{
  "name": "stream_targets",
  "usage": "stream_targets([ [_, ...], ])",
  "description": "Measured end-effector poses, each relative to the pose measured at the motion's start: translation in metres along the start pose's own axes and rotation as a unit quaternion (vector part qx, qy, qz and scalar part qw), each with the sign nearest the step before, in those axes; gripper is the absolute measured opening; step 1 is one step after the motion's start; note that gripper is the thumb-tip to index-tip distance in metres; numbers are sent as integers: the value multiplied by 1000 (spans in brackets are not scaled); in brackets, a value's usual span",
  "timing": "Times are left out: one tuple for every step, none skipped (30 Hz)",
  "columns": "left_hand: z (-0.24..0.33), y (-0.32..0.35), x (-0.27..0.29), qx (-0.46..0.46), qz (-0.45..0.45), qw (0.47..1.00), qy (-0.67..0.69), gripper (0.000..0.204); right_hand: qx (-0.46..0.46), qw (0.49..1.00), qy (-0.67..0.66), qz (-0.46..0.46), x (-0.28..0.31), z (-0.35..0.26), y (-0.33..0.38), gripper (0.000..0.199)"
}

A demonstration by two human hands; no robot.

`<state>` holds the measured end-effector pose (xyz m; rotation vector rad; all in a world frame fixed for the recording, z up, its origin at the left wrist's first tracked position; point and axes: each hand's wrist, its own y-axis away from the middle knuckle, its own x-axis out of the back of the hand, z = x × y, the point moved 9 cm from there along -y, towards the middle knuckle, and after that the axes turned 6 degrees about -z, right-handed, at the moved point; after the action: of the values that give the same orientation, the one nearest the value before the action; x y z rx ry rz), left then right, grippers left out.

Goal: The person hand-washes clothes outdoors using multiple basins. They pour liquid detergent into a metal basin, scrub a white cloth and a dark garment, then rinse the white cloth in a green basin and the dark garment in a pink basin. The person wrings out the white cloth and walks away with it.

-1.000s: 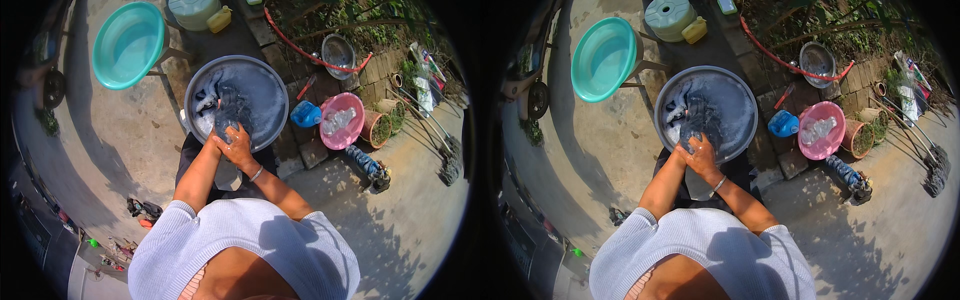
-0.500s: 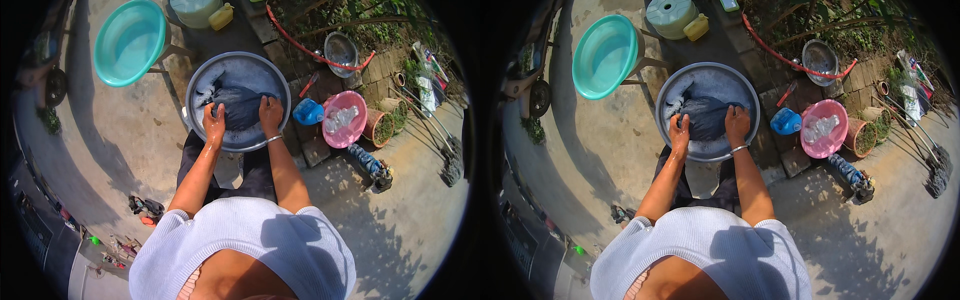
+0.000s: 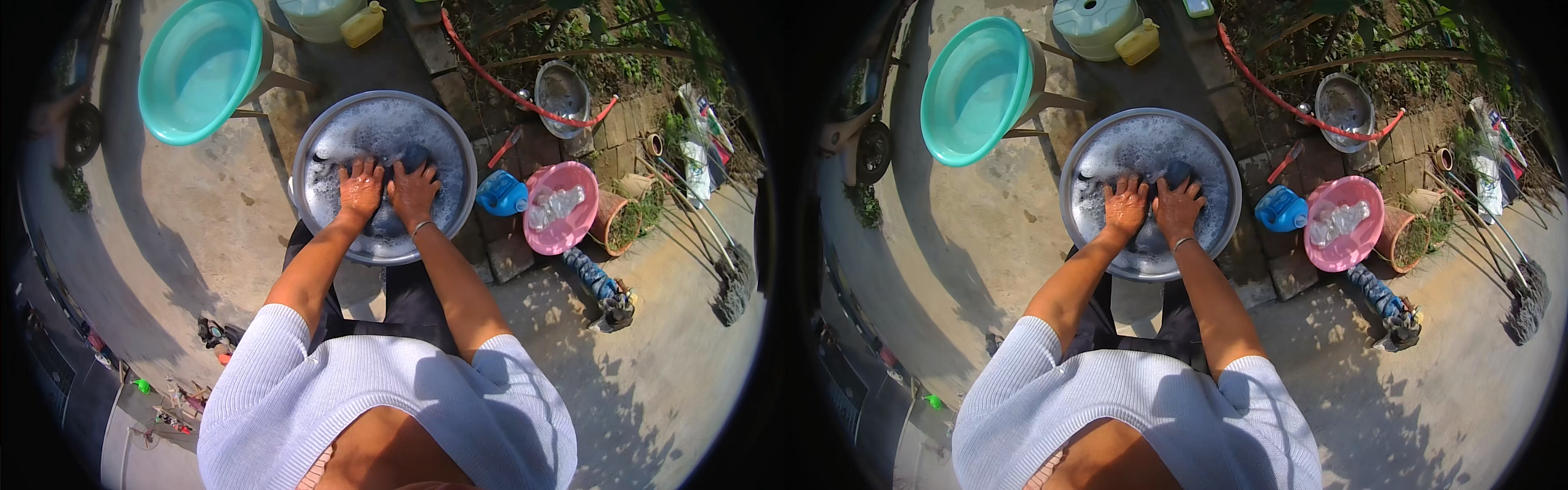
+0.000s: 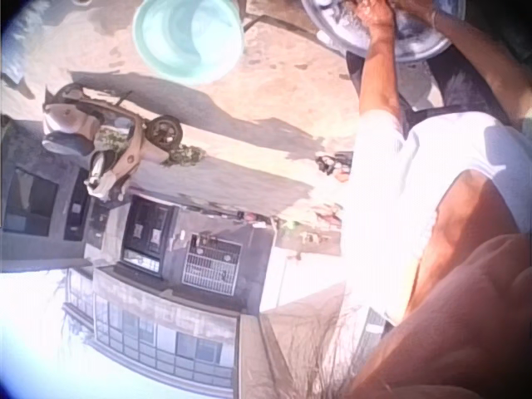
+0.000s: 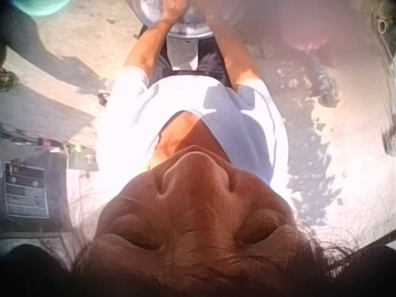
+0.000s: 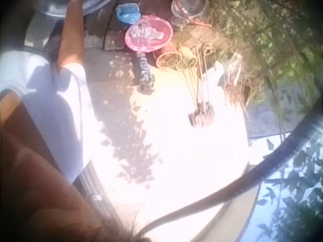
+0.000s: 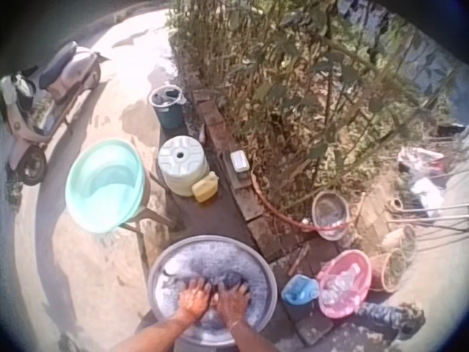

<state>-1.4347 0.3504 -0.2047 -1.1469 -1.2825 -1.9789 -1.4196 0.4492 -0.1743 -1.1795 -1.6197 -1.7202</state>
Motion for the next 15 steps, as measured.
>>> stream_targets([
  [-2, -4, -21, 5, -86, 995, 45, 38, -7, 999, -3, -38, -16, 0, -7, 45],
  [-3, -8, -35, 9, -67, 996, 57, 37, -15, 997, -6, -75, -31, 2, -15, 42],
  [-12, -6, -65, 23, -48, 996, 67, 38, -30, 966, -138, -218, -56, -1, -18, 40],
  [-11, -9, -69, 24, -29, 996, 77, 38, -17, 985, -63, -159, -65, 3, -24, 41],
  [-14, -10, -70, 40, 7, 992, 121, 40, -5, 995, 13, -99, -82, 5, -26, 42],
  [-11, -15, -92, 34, -126, 984, 119, 40, 7, 995, 91, -43, -97, 7, -26, 43],
  [-10, -15, -106, 29, -257, 959, 115, 40, 1, 992, 100, -77, -108, 13, -26, 43],
  [-7, -5, -119, 23, -383, 917, 109, 41, -5, 988, 109, -110, -119, 19, -31, 43],
  [-9, -7, -107, 3, -302, 950, 74, 40, -5, 983, 116, -140, -125, 20, -38, 42],
  [-8, -7, -95, -19, -217, 975, 38, 40, -9, 978, 123, -169, -128, 23, -43, 42],
  [-6, -3, -83, -41, -130, 991, 1, 39, -11, 972, 130, -197, -130, 25, -46, 42],
  [-3, 5, -72, -63, -42, 996, -36, 39, -14, 965, 137, -225, -132, 28, -42, 42],
  [-6, 1, -69, -23, -121, 988, 91, 36, -20, 987, 22, -161, -119, 32, -43, 44],
  [-8, 1, -65, 34, -187, 959, 209, 33, -24, 991, -94, -94, -104, 41, -42, 45],
  [0, -3, -18, 46, -162, 956, 239, 33, -31, 977, -210, -21, -85, 51, -41, 48],
])
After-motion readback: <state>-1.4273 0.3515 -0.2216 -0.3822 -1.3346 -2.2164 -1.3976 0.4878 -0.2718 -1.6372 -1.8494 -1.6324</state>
